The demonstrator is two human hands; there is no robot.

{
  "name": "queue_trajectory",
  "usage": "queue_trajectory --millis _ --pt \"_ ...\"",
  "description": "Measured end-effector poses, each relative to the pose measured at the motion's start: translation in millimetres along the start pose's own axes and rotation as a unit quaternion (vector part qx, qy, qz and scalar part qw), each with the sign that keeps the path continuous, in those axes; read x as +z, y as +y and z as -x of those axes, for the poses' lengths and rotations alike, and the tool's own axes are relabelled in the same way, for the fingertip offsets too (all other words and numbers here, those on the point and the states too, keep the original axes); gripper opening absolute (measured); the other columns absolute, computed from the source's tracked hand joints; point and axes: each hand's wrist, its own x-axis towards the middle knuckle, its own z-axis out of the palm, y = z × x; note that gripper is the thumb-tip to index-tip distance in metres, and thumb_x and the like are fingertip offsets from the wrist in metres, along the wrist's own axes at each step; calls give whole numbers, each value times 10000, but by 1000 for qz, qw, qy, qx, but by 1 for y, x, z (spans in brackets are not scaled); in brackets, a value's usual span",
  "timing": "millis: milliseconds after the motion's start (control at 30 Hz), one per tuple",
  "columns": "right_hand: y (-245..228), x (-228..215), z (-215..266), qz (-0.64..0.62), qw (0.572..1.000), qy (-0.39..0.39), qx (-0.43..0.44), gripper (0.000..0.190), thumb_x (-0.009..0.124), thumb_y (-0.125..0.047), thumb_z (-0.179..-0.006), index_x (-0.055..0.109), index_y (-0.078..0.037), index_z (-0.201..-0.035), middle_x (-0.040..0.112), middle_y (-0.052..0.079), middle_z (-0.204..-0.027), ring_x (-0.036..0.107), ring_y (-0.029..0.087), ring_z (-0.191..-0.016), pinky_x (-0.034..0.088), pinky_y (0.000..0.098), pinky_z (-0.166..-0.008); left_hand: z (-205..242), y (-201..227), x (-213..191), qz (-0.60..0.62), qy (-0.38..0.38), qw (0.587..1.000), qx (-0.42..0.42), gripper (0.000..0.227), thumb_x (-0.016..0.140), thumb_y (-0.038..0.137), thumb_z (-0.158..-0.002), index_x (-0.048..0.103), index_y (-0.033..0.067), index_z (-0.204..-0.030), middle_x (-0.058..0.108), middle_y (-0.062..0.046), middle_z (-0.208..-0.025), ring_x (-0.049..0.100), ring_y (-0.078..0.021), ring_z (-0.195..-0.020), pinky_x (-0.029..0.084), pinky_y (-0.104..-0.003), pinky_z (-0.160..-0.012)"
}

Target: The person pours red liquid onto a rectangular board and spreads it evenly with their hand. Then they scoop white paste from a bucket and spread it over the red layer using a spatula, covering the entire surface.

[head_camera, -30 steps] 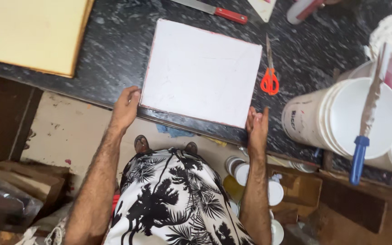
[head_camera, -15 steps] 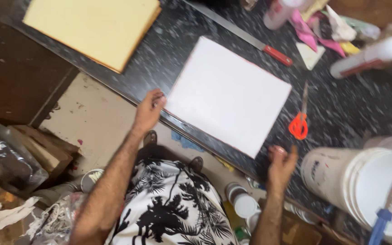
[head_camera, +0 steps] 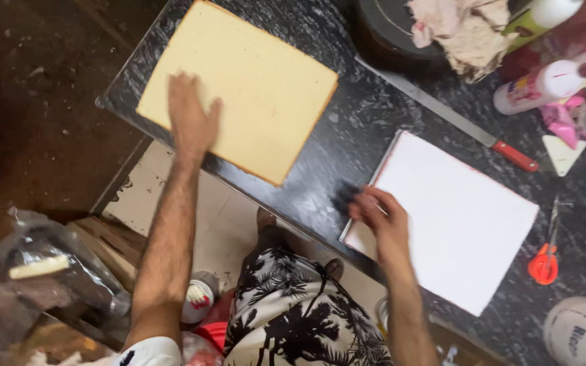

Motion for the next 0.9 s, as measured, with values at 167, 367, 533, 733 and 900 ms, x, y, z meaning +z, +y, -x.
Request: queue_trajectory --millis 167,367,533,733,900 --pt "-32 150 -79 80 994 9 -75 602 656 -148 -973 423 34 -1497 643 182 -1290 649 239 -1123 538 344 -952 -81 -59 0 -13 -60 992 -106 758 814 271 -938 428 -108 -1468 463 -396 -1443 410 -528 -1357 332 -579 -1125" --pt "-57 192 -93 72 995 69 3 685 675 -127 -915 341 48 -1487 661 246 -1216 692 280 -1056 586 352 -856 -121 -60 -23 -8 -180 975 -132 701 859 287 -897 520 -71 -1395 649 -284 -1250 634 -404 -1137 516 -494 -943" --pt "-62 190 -124 -208 969 -54 119 515 657 -88 -945 542 184 -1367 702 256 -1246 724 290 -1079 603 367 -919 -155 -76 -37 190 -293 865 -361 472 841 212 -895 721 -24 -1286 781 -149 -1139 748 -228 -939 605 -351 -818" --pt "-59 189 -136 -244 957 -127 93 563 667 -47 -933 454 151 -1415 635 290 -1345 677 332 -1198 578 401 -1025 -168 -116 -25 385 -418 766 -300 526 752 44 -907 595 -6 -1407 705 -129 -1311 709 -191 -1142 584 -319 -979" --pt "-56 180 -148 -211 958 -145 131 755 655 12 -885 256 8 -1525 496 249 -1444 559 322 -1306 560 428 -1029 -158 -143 -11 376 -483 746 -261 644 620 -39 -915 460 -17 -1538 628 -228 -1365 658 -322 -1213 570 -470 -980"
